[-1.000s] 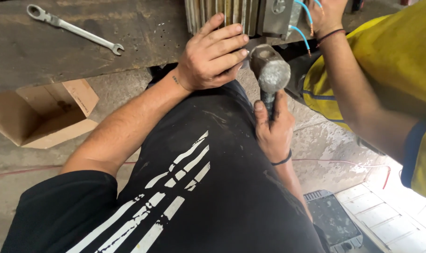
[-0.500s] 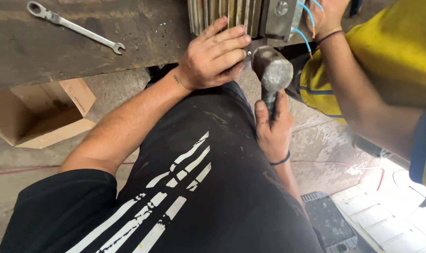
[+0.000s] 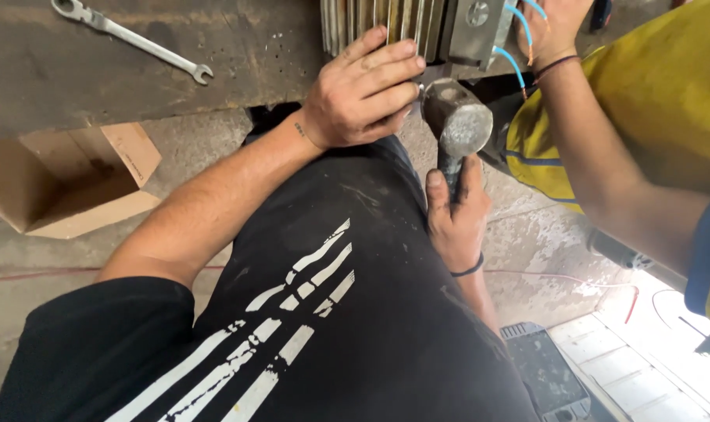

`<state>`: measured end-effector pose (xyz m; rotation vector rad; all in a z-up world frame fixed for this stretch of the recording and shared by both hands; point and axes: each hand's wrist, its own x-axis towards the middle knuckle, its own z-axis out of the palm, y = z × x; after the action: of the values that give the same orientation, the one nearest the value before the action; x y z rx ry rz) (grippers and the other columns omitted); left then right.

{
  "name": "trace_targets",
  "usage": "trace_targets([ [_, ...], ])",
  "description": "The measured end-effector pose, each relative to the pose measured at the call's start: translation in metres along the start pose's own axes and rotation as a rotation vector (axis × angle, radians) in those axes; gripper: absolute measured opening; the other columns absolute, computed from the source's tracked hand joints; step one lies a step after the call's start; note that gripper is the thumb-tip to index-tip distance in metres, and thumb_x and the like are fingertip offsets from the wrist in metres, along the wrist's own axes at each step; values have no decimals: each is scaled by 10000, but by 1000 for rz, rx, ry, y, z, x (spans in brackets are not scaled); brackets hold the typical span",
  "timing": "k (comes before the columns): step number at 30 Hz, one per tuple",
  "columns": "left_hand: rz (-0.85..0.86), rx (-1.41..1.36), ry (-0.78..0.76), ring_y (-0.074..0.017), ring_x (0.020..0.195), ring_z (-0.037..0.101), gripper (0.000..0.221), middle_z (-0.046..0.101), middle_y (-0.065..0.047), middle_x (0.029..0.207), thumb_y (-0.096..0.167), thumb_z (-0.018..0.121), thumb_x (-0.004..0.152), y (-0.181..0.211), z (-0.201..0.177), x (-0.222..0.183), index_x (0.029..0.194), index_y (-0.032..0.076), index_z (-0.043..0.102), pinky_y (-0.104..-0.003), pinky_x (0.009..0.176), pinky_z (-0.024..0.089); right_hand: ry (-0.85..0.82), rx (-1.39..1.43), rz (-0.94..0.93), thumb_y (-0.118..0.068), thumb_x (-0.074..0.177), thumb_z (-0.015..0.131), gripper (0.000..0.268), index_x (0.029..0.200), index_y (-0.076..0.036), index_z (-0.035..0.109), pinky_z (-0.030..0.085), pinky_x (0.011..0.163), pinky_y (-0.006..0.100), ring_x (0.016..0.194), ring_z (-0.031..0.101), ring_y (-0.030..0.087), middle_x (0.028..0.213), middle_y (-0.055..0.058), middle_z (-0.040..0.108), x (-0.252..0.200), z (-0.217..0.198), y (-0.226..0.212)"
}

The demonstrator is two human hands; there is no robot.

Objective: Disassembling an electric motor and organizing small parts on a workbench using various hand tools.

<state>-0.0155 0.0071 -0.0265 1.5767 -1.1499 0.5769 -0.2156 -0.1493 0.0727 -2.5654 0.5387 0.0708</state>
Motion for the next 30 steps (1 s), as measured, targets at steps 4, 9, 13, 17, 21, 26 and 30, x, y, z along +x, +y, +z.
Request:
trace_targets([
  [4, 0, -12, -24, -374, 1217, 687, 198, 750, -201, 1219, 153, 682, 1068, 1, 1, -3, 1080, -7, 798, -540, 1137, 419, -4, -10, 10, -462, 1068, 519, 688, 1483, 79, 429, 519, 978, 476, 1283, 612, 454, 1450, 301, 566, 0, -4, -7],
  [9, -14, -20, -20, -376, 1221, 679, 200, 751, -212, 1219, 152, 688, 1063, 4, 2, -4, 1072, -18, 794, -546, 1125, 432, -12, -13, 17, -443, 1070, 519, 688, 1467, 110, 425, 481, 1051, 505, 1332, 557, 480, 1463, 324, 532, -2, -2, -1],
  [13, -40, -43, -29, -378, 1224, 677, 181, 749, -206, 1217, 132, 682, 1056, 6, 1, -1, 1056, -22, 778, -538, 1133, 425, -36, 19, 59, -483, 1059, 493, 696, 1462, 79, 423, 490, 892, 503, 1190, 618, 502, 1393, 312, 576, 1, -7, -13],
  [17, -16, -45, -33, -403, 1218, 685, 196, 748, -234, 1228, 136, 696, 1063, 1, 0, 2, 1066, -41, 781, -557, 1137, 418, 1, 18, 29, -426, 1066, 536, 679, 1475, 104, 422, 448, 1086, 499, 1359, 532, 477, 1468, 337, 523, -1, 2, 7],
  [21, -36, -67, -36, -396, 1237, 666, 222, 736, -226, 1244, 144, 668, 1072, 5, -3, -3, 1080, -44, 787, -552, 1136, 421, -3, -33, 42, -457, 1058, 539, 681, 1471, 72, 422, 498, 890, 506, 1137, 641, 487, 1316, 332, 622, -10, 5, 11],
  [26, -43, -35, -11, -363, 1215, 689, 155, 758, -202, 1209, 113, 711, 1041, 4, 0, -3, 1044, -14, 800, -524, 1141, 428, 10, -49, 22, -482, 1051, 531, 729, 1489, 89, 418, 496, 737, 485, 961, 693, 455, 1280, 336, 652, -11, 8, 14],
  [30, -24, -51, -11, -376, 1222, 681, 229, 745, -208, 1222, 164, 653, 1074, 2, 3, -2, 1053, -22, 786, -538, 1137, 424, 12, 9, 47, -516, 1050, 505, 742, 1499, 68, 414, 523, 792, 432, 1035, 699, 368, 1296, 274, 659, -2, 3, 1],
])
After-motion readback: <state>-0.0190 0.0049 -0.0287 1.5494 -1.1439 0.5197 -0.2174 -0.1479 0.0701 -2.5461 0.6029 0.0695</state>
